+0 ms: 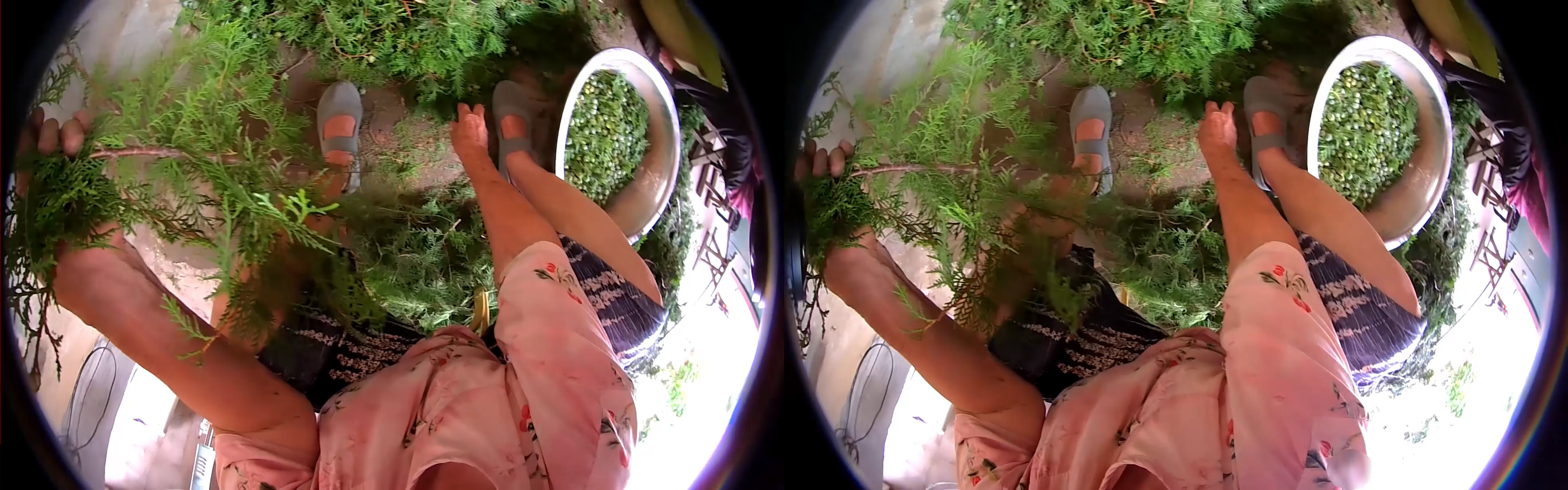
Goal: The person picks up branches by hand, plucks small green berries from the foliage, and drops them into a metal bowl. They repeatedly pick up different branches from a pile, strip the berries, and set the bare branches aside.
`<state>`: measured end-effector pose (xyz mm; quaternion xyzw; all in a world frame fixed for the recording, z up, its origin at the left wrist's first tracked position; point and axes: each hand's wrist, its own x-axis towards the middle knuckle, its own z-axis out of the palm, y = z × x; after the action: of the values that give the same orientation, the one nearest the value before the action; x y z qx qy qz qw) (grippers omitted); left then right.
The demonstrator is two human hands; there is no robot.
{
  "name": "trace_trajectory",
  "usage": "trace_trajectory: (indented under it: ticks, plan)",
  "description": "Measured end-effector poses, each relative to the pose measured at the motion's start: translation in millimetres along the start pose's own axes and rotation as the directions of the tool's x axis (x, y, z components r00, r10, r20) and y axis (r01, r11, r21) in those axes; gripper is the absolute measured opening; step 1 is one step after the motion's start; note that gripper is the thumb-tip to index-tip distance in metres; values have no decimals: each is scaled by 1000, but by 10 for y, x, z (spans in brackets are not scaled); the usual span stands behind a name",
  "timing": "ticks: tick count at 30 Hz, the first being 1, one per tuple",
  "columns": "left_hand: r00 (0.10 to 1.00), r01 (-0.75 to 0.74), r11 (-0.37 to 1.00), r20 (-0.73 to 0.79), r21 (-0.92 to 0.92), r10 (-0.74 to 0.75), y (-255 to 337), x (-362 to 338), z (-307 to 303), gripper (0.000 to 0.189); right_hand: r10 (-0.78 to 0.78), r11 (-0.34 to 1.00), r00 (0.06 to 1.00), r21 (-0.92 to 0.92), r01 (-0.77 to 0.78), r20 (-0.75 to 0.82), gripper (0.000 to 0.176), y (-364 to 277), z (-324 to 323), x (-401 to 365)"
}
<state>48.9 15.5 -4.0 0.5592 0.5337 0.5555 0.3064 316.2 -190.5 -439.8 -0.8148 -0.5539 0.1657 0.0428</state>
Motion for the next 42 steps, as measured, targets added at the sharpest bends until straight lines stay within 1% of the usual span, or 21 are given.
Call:
trace_trajectory:
  ticks: [1,3,6,7,9,10,11,12,17,23,25,26,27,28,29,30,32,36,37,39,42]
  plan:
    - [994,78,989,90,-128,-67,-90,154,-181,25,177,963,975,184,-199,132,26,-181,-351,-37]
    - [948,214,922,297,-321,-116,-121,203,-312,27,159,961,973,201,-191,165,27,-230,-330,-105]
    - [982,154,969,142,-195,-127,-35,75,-245,28,173,938,975,278,-206,138,27,-528,-348,-175]
    - [983,149,970,139,-191,-123,-45,106,-297,28,66,921,997,382,-76,41,29,-638,-259,-152]
    - [917,243,907,385,-343,-100,-84,164,-436,30,-34,880,997,471,65,-74,32,-918,-205,-41]
    - [919,235,910,383,-340,-94,-51,98,-371,30,-87,860,994,500,108,-66,28,-1113,-247,64]
    - [973,155,957,203,-245,-106,5,-18,-213,26,-138,835,989,530,148,-58,24,-1281,-295,166]
    - [996,92,987,15,-133,-91,27,-73,-144,23,-142,830,988,536,153,-62,24,-1416,-347,261]
    - [950,251,902,270,-352,-159,-23,-42,-480,31,-262,933,948,298,202,180,25,-1695,-341,522]
    - [976,158,935,193,-318,-99,-44,-168,-512,37,-295,932,926,283,225,235,25,-1335,-205,243]
    - [971,167,937,215,-308,-103,-54,-170,-569,39,-132,875,991,468,119,-7,18,-1218,-65,155]
    - [972,166,935,211,-315,-101,-67,-179,-582,39,-134,878,991,462,123,-10,18,-1238,-255,161]
    - [980,109,948,189,-300,-53,-98,-205,-573,38,80,647,946,706,-289,314,13,-1203,-457,167]
    - [986,49,958,170,-282,-1,-100,-230,-570,37,144,260,752,709,-656,643,10,-1204,-614,154]
    - [996,32,947,87,-318,-4,-83,-268,-547,33,105,77,760,757,-649,641,8,-1123,-614,135]
    - [996,26,945,85,-326,2,-93,-246,-588,33,106,81,766,763,-642,634,8,-1086,-687,123]
    - [996,79,918,77,-388,-53,-107,-167,-628,29,185,-381,773,770,-512,606,10,-1000,-912,109]
    - [990,140,902,49,-408,-132,-64,-106,-606,19,386,-406,821,876,-259,421,7,-562,-1362,172]
    - [983,144,905,-46,-400,-177,-38,-145,-536,15,477,-378,794,904,-202,377,7,-469,-1520,187]
    - [978,187,850,11,-493,-209,-31,-169,-480,17,661,-300,684,944,-135,308,6,-287,-1916,216]
    - [973,227,809,162,-542,-165,-210,-75,-543,31,889,-36,455,999,-35,48,10,141,-2211,272]
